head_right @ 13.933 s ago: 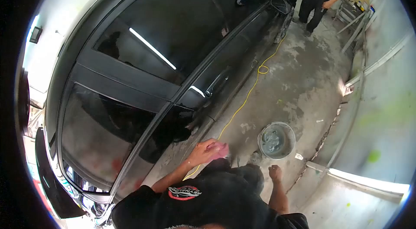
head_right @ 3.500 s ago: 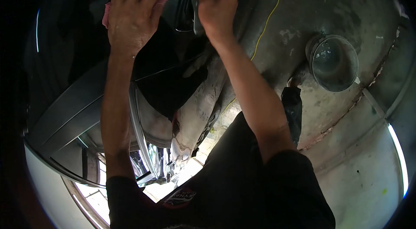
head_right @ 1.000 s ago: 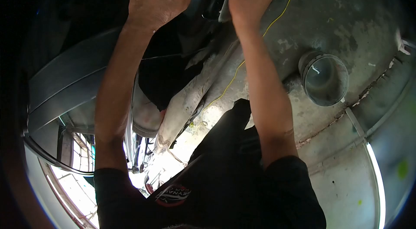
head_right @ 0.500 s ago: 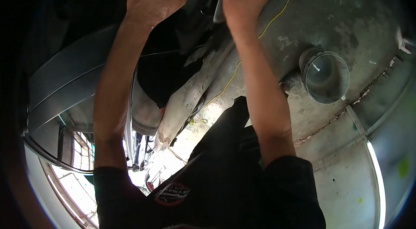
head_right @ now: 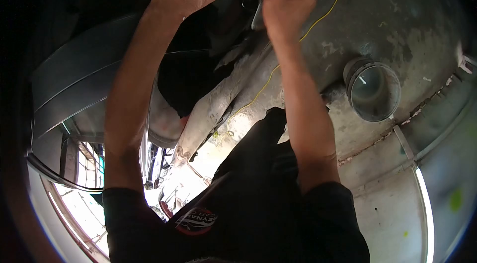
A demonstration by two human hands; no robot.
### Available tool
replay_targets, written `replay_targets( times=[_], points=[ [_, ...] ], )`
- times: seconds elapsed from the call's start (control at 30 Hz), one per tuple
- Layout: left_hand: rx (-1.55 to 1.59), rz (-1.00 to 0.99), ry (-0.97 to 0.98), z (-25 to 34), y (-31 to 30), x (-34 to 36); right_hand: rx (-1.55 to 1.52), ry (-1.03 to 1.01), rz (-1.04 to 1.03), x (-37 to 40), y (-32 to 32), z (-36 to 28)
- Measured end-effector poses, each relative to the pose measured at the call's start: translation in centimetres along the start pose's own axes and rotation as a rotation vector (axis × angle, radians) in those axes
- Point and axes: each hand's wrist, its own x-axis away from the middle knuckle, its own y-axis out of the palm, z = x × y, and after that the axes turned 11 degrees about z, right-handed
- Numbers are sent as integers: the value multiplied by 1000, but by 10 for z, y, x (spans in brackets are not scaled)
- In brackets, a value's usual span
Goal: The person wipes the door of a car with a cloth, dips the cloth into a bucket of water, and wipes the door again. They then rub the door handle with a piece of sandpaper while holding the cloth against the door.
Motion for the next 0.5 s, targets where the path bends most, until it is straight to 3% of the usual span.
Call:
replay_targets(
  times=[0.2,0.3,0.37,0.43,0.5],
  points=[
    [49,-24,-17,-1,1,0,292,-109,-18,24,-8,-3],
    [13,28,18,-4,15,5,251,-142,-30,0,-6,-6],
    [10,19,18,-5,15,6,-39,-67,7,-33,11,-1],
    [49,-50,-16,-1,0,-1,112,-14,48,-26,8,-5],
    [49,-87,-24,1,-4,-5,295,-123,42,-2,-3,-5]
  ],
)
